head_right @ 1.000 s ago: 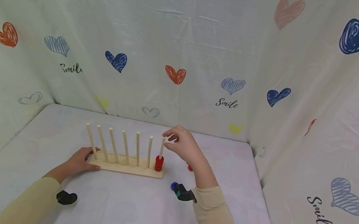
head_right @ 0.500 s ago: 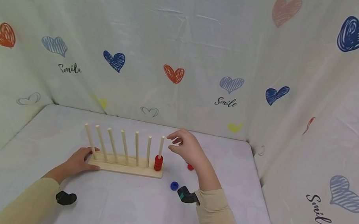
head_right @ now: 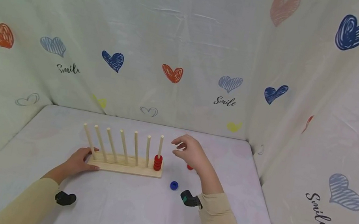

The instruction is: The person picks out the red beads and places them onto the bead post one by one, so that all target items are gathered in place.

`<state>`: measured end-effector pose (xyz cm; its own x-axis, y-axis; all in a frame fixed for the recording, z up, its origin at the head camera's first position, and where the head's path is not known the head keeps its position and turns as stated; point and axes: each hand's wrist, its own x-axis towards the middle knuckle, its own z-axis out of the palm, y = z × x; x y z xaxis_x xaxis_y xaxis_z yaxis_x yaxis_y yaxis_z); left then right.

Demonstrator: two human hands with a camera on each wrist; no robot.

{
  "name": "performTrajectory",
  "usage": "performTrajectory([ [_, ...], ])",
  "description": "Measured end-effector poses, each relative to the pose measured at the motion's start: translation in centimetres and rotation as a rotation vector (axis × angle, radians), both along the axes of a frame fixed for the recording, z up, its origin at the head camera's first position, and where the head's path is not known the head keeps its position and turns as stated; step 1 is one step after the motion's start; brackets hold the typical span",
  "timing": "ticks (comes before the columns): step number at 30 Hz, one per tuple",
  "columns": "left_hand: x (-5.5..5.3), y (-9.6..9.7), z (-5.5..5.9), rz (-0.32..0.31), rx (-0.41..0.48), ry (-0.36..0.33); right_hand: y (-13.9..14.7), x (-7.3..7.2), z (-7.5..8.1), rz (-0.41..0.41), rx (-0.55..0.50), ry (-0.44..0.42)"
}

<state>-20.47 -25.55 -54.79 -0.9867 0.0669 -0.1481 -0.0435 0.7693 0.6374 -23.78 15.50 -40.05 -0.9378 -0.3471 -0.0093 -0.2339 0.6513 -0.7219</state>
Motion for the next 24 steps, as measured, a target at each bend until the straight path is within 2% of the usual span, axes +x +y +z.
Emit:
performTrajectory([
  [12, 0.3, 0.2, 0.4, 0.012, 0.000, -0.019, 1.1, -0.1, -2.1, -0.039, -0.026, -0.049],
  [24, 0.2, 0.0, 0.3, 0.019, 0.014, -0.019, 1.6, 0.0, -3.5, -0.069, -0.023, -0.073],
])
